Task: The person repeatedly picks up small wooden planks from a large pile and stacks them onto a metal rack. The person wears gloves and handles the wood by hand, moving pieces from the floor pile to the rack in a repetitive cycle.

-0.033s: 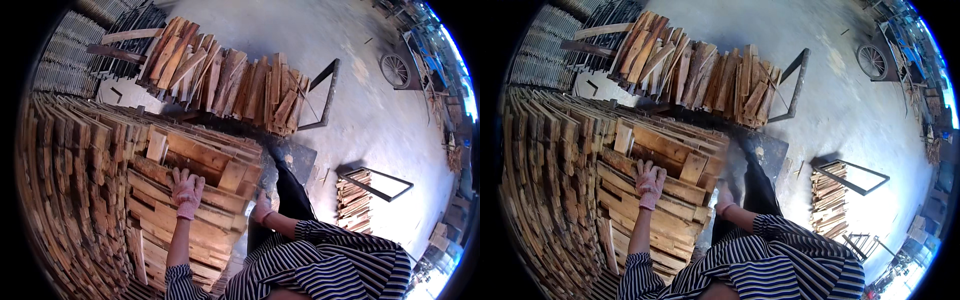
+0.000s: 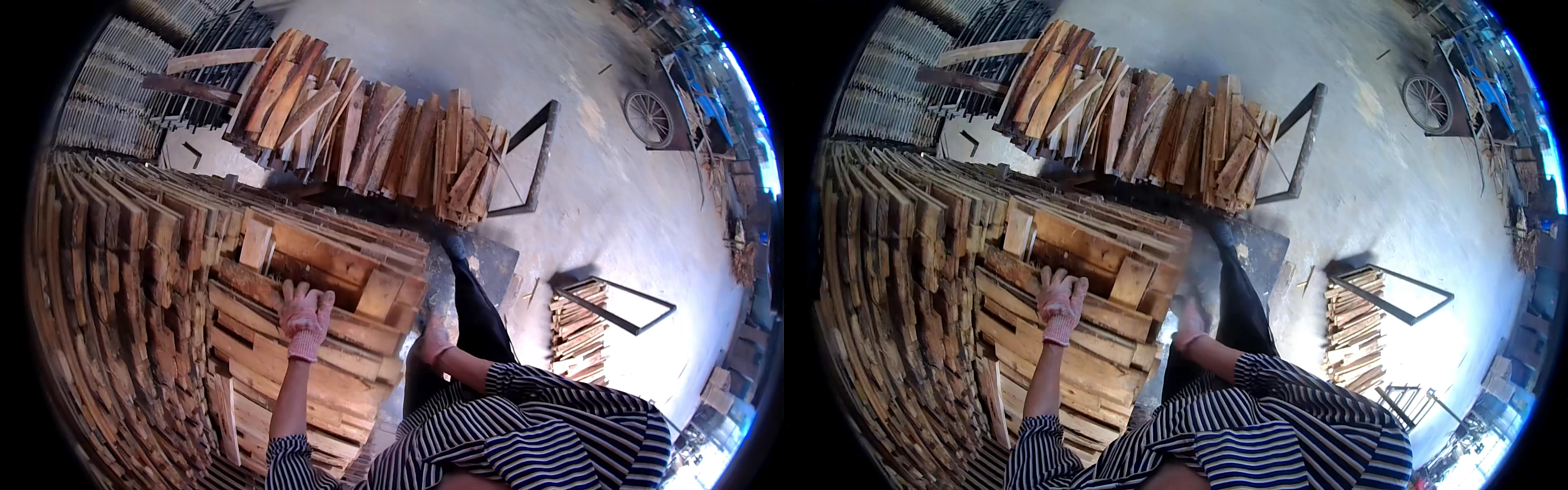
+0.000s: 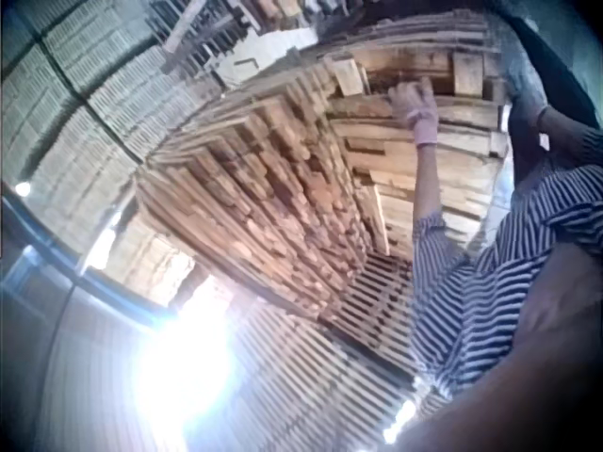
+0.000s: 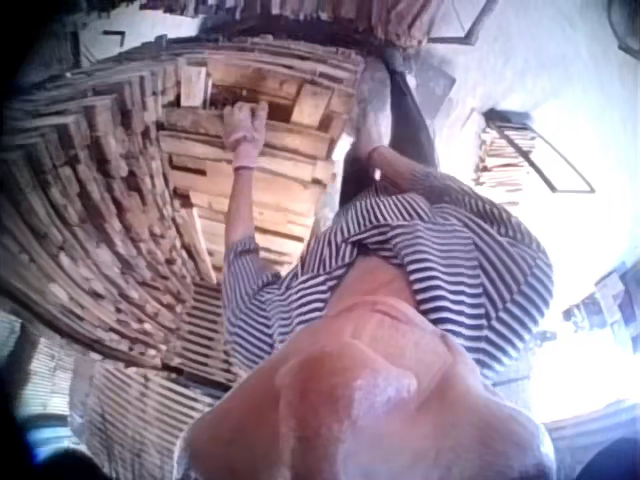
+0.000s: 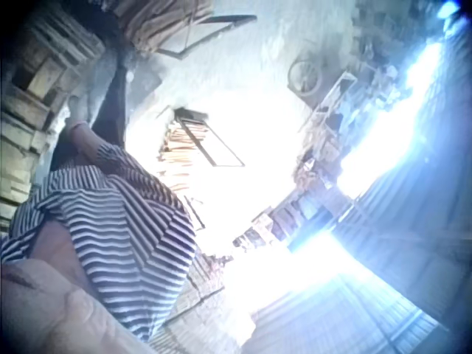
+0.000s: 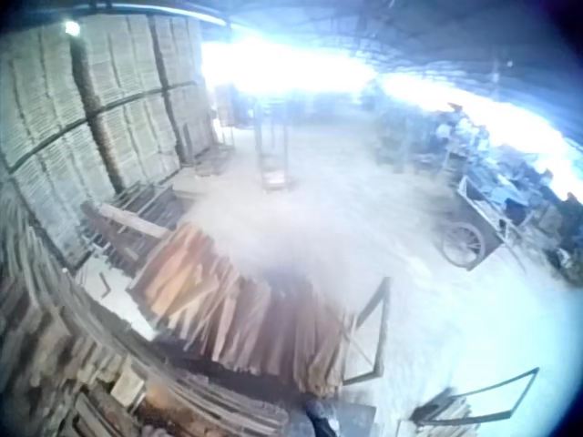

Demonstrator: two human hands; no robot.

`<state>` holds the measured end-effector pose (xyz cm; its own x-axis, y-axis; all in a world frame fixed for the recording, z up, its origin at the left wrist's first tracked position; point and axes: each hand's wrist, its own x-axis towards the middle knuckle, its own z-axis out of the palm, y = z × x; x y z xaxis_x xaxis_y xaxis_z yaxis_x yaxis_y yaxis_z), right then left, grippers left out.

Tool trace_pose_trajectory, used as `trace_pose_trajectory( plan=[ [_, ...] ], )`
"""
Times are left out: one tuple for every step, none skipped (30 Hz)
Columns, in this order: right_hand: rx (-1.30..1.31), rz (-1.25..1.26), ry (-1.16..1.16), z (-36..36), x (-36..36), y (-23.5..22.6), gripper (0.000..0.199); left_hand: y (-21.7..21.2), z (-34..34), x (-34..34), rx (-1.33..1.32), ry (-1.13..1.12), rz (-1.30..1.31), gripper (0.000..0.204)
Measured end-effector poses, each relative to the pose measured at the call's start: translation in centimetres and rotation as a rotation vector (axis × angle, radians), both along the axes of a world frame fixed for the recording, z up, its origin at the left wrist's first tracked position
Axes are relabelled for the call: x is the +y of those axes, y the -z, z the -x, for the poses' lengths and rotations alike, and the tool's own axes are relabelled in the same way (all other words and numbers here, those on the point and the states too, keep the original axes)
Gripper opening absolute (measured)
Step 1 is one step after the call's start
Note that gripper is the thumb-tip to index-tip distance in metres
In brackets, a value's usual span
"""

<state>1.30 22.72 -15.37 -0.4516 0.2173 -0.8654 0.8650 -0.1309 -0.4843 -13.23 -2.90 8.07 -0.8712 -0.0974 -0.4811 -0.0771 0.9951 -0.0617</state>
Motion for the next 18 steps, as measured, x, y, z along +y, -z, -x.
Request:
trace_pose_trajectory(
  plan=[
    [0.027, -0.007, -0.107, 1.3, 2.1, 0.9, 0.053, 1.1, 1.4, -0.3, 0.105, -0.095, -0.133, 0.041],
    [0.055, -0.004, -0.207, 2.4, 3.9, 2.0, 0.059, 3.3, 2.7, -1.2, 0.207, -0.185, -0.252, 0.047],
    [0.083, 0.005, -0.323, 3.4, 5.6, 3.1, 0.066, 5.3, 3.2, -2.6, 0.313, -0.296, -0.359, 0.055],
    [-0.018, 0.069, -0.144, 7.1, 6.5, 1.1, 0.066, 7.4, 5.0, -2.8, 0.423, -0.376, -0.483, 0.064],
    [-0.021, 0.095, -0.092, 11.0, 8.0, 0.3, 0.062, 8.4, 8.6, -1.0, 0.435, -0.393, -0.607, 0.067],
    [-0.001, 0.162, -0.058, 15.3, 9.7, -0.4, 0.058, 9.5, 14.8, 1.6, 0.465, -0.424, -0.718, 0.071],
    [-0.024, 0.229, 0.035, 18.5, 11.0, -1.0, 0.055, 10.7, 19.4, 3.7, 0.474, -0.449, -0.831, 0.075],
    [-0.059, 0.278, 0.145, 21.2, 11.9, -1.5, 0.053, 12.4, 23.0, 5.2, 0.344, -0.51, -0.776, 0.081],
    [-0.158, 0.31, 0.364, 24.0, 12.7, -1.6, 0.049, 14.7, 26.2, 6.2, 0.203, -0.571, -0.726, 0.088],
    [-0.129, 0.292, 0.311, 25.7, 12.6, -1.7, 0.043, 20.6, 26.3, 3.7, 0.222, -0.602, -0.641, 0.093],
    [-0.089, 0.304, 0.3, 26.8, 13.6, 0.7, 0.05, 23.9, 27.9, 3.3, 0.172, -0.686, -0.606, 0.093],
    [-0.103, 0.302, 0.302, 28.5, 13.9, 2.0, 0.052, 27.1, 29.0, 2.7, 0.12, -0.773, -0.567, 0.093],
    [-0.119, 0.294, 0.31, 30.0, 14.3, 3.2, 0.054, 30.2, 30.2, 2.3, 0.06, -0.855, -0.53, 0.093],
    [-0.095, 0.303, 0.234, 31.8, 14.8, 5.0, 0.053, 32.7, 31.7, 1.9, 0.059, -0.897, -0.512, 0.092],
    [-0.077, 0.312, 0.156, 33.7, 15.0, 7.1, 0.053, 35.4, 32.8, 1.2, 0.054, -0.943, -0.491, 0.091],
    [-0.058, 0.329, 0.078, 35.7, 14.7, 9.1, 0.052, 38.1, 34.0, 0.2, 0.056, -0.949, -0.48, 0.09],
    [-0.013, 0.333, -0.002, 37.6, 14.0, 11.4, 0.049, 40.9, 35.0, -0.9, 0.059, -0.96, -0.469, 0.088],
    [0.025, 0.345, -0.085, 39.9, 12.5, 13.6, 0.046, 44.2, 35.3, -2.6, 0.089, -0.949, -0.465, 0.088]
  ],
)
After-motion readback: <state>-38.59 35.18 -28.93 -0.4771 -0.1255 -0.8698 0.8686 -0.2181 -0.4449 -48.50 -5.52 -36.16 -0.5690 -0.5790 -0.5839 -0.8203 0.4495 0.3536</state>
